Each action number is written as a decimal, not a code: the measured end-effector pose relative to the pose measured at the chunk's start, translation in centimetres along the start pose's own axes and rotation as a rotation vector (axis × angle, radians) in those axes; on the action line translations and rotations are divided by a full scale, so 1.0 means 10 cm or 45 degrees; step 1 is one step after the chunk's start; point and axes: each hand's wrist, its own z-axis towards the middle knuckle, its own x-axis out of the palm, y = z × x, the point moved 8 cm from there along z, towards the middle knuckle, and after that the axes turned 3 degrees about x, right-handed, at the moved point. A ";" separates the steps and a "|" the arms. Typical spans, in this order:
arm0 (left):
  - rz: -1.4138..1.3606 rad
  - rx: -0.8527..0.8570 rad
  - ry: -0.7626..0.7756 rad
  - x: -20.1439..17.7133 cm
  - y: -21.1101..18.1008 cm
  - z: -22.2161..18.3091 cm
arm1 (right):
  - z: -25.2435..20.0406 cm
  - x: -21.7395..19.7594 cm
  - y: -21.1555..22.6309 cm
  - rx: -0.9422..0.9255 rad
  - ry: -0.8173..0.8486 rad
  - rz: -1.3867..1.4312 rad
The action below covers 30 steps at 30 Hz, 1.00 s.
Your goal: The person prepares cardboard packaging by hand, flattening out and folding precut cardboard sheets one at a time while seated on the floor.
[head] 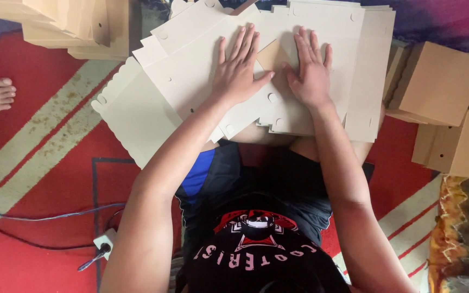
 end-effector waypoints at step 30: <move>0.009 0.008 -0.015 -0.02 -0.02 -0.01 | -0.01 -0.07 0.06 -0.035 -0.130 -0.014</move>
